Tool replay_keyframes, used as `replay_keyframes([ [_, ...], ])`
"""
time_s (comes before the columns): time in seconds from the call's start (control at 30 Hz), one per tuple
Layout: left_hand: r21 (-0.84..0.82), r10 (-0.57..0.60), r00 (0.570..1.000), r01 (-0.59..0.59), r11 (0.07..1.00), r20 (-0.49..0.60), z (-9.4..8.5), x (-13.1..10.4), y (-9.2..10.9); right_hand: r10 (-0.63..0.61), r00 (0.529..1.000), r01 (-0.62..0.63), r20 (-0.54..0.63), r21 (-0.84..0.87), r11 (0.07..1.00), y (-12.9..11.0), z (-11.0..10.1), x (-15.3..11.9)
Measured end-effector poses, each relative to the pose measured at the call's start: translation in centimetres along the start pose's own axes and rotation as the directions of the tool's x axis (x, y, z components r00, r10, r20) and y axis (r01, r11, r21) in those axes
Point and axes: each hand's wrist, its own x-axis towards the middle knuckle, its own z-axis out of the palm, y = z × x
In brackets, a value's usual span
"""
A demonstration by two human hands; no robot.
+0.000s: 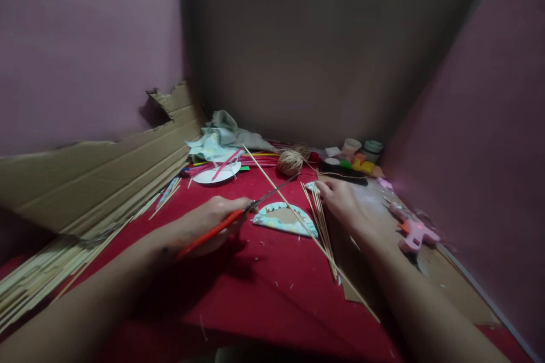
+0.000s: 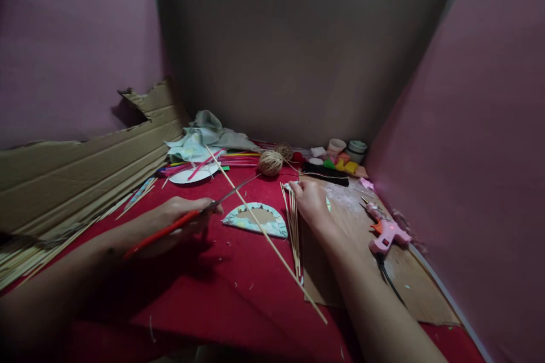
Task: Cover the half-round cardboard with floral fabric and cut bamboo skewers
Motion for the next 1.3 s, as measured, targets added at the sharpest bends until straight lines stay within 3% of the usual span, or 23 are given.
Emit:
replay_keyframes([
  [0.1,0.042,-0.070,0.998,0.069,0.997,0.011,0.3,0.2,0.3,-0.075,0.997,0.075,-0.012,-0.011,0.997,-1.9,-0.1,-1.6],
  [0.13,0.054,-0.090,0.996,0.090,0.994,0.005,0.4,0.3,0.5,-0.095,0.991,0.094,0.092,0.020,0.995,-2.7,0.0,-2.4],
  [0.2,0.088,-0.124,0.992,0.124,0.988,-0.006,0.7,0.5,0.9,-0.109,0.929,0.067,0.354,0.130,0.989,-4.0,0.6,-4.0],
  [0.23,0.107,-0.134,0.991,0.134,0.985,-0.009,0.8,0.5,1.1,-0.117,0.914,0.070,0.389,0.134,0.988,-4.5,1.0,-4.7],
  [0.33,0.156,-0.155,0.988,0.155,0.976,-0.010,1.1,0.5,1.4,-0.265,0.938,0.289,0.223,-0.085,0.953,-4.9,2.4,-6.2],
  [0.43,0.161,-0.178,0.984,0.176,0.971,0.001,1.3,0.2,1.4,-0.494,0.868,0.489,0.055,-0.274,0.828,-4.4,3.5,-6.5],
  [0.53,0.097,-0.135,0.991,0.137,0.986,-0.023,1.5,0.0,0.9,-0.619,0.785,0.608,0.038,-0.239,0.757,-4.2,3.8,-6.1],
  [0.6,0.050,-0.091,0.995,0.093,0.994,-0.050,1.6,-0.2,0.5,-0.631,0.774,0.631,0.059,-0.163,0.759,-4.4,3.5,-5.9],
  [0.73,0.005,-0.007,0.998,0.007,1.000,-0.062,1.7,-0.2,-0.1,-0.529,0.834,0.532,0.159,0.024,0.846,-4.8,3.0,-5.4],
  [0.9,0.011,0.024,0.995,-0.023,1.000,-0.098,1.6,0.0,-0.1,-0.341,0.885,0.279,0.318,0.224,0.934,-4.9,2.8,-4.8],
  [1.13,0.182,0.132,0.984,-0.109,0.977,-0.117,2.0,-0.2,-0.8,-0.117,0.827,-0.163,0.550,0.434,0.886,-5.4,2.3,-4.5],
  [1.23,0.251,0.116,0.989,-0.090,0.964,-0.094,1.8,-0.3,-0.7,-0.100,0.819,-0.219,0.564,0.469,0.856,-5.4,2.4,-4.4],
  [1.3,0.259,0.047,0.997,-0.030,0.965,-0.062,1.6,-0.2,-0.3,-0.105,0.822,-0.207,0.559,0.466,0.860,-5.3,2.5,-4.4],
])
